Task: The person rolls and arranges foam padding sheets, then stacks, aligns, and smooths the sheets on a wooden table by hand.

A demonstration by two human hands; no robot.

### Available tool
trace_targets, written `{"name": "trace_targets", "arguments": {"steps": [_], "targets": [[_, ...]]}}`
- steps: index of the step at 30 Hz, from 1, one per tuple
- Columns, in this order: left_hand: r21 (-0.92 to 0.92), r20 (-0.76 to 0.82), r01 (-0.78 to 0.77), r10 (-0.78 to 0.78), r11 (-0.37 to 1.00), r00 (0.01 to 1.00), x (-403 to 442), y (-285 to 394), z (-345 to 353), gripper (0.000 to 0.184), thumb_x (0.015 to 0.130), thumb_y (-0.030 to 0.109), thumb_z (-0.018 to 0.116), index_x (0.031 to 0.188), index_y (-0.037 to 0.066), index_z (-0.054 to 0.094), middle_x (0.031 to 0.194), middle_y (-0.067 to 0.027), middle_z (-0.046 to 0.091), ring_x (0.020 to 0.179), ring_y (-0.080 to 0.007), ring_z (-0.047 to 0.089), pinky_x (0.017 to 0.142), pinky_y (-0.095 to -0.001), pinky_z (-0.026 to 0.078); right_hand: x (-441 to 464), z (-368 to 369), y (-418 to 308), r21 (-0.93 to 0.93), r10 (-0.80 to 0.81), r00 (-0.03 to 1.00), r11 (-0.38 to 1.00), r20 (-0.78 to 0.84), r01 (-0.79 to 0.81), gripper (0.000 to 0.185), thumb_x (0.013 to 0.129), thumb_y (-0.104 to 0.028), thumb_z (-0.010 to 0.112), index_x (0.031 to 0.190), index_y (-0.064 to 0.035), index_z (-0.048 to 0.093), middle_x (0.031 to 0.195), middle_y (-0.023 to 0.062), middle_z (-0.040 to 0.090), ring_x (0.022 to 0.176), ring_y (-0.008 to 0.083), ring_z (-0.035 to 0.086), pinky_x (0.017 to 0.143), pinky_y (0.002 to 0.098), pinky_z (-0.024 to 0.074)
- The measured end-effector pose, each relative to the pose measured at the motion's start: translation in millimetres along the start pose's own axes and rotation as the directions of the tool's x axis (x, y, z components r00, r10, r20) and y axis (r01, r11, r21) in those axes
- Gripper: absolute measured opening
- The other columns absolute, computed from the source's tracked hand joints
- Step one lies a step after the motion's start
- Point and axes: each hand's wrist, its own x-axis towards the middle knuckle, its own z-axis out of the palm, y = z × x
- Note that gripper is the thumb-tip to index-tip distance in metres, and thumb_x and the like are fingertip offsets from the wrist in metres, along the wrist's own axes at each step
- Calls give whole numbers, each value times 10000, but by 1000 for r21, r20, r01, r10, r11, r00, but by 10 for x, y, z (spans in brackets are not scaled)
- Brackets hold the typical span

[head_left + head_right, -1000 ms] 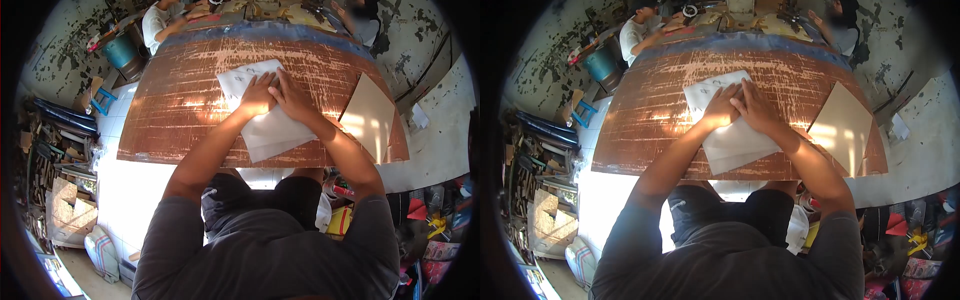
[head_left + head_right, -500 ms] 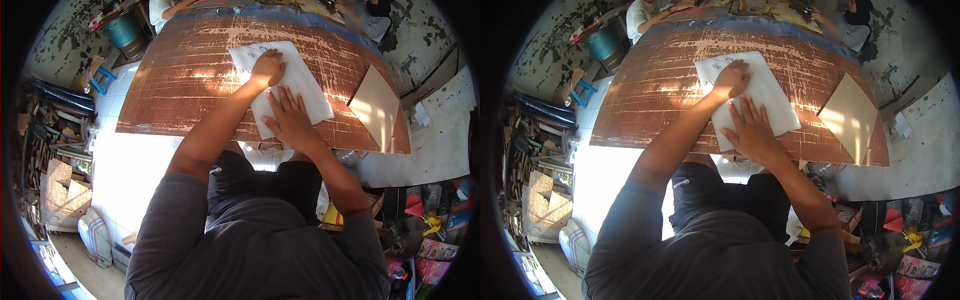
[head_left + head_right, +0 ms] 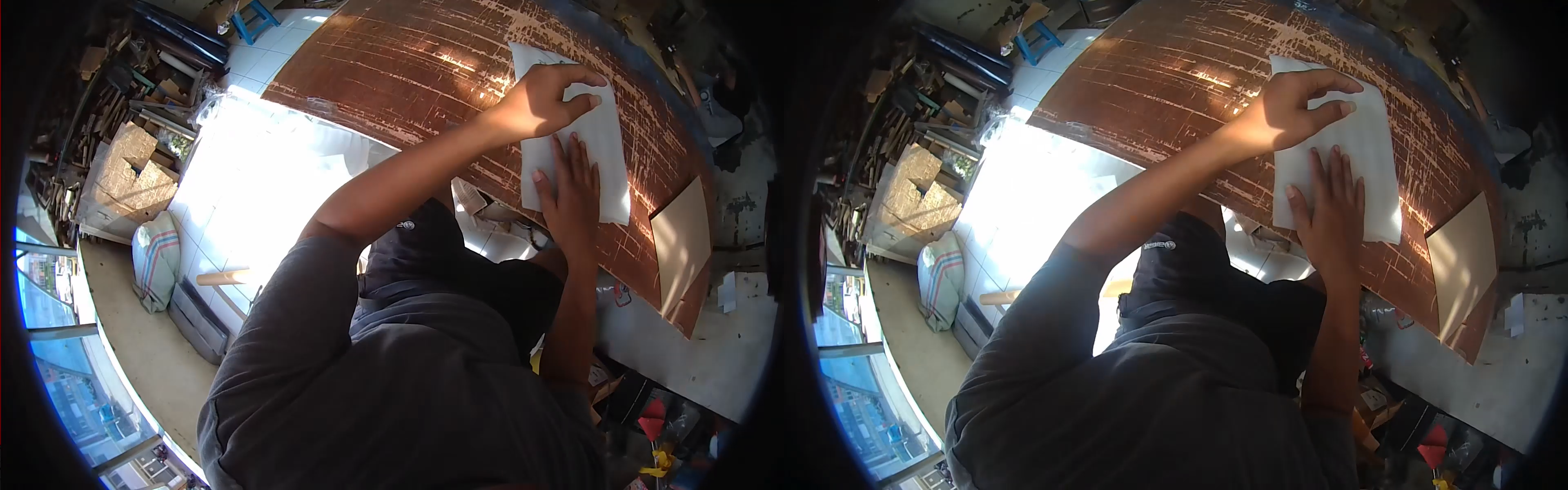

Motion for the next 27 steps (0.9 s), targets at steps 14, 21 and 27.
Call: {"name": "trace_targets", "arguments": {"steps": [14,21,27], "targets": [[271,-951,699,73,662,299,-2677,40,-3184,294,1014,196,581,1220,-15,577,1044,-126,677,950,-207,646,826,-369,508,76,-64,-28,75,-14,1000,997,20,13,581,1030,-378,565,1534,-118,439,1601,216,372,1502,403,325,1201,594,246],[243,-872,970,-433,18,227,-4813,-1409,-2901,653,791,136,781,1374,60,496,1275,-200,602,1128,-357,592,968,-472,482,124,-79,-67,63,19,997,998,76,-24,601,1006,-362,586,1528,-92,460,1603,217,380,1509,421,307,1215,586,236],[813,-490,514,-799,-275,348,-4484,-1698,-2497,972,724,42,742,1584,241,334,1699,-153,137,1525,-433,188,1139,-680,268,144,-84,-121,57,28,996,998,81,-33,604,1000,-346,586,1524,-73,464,1604,237,373,1508,434,304,1222,577,227]]}}
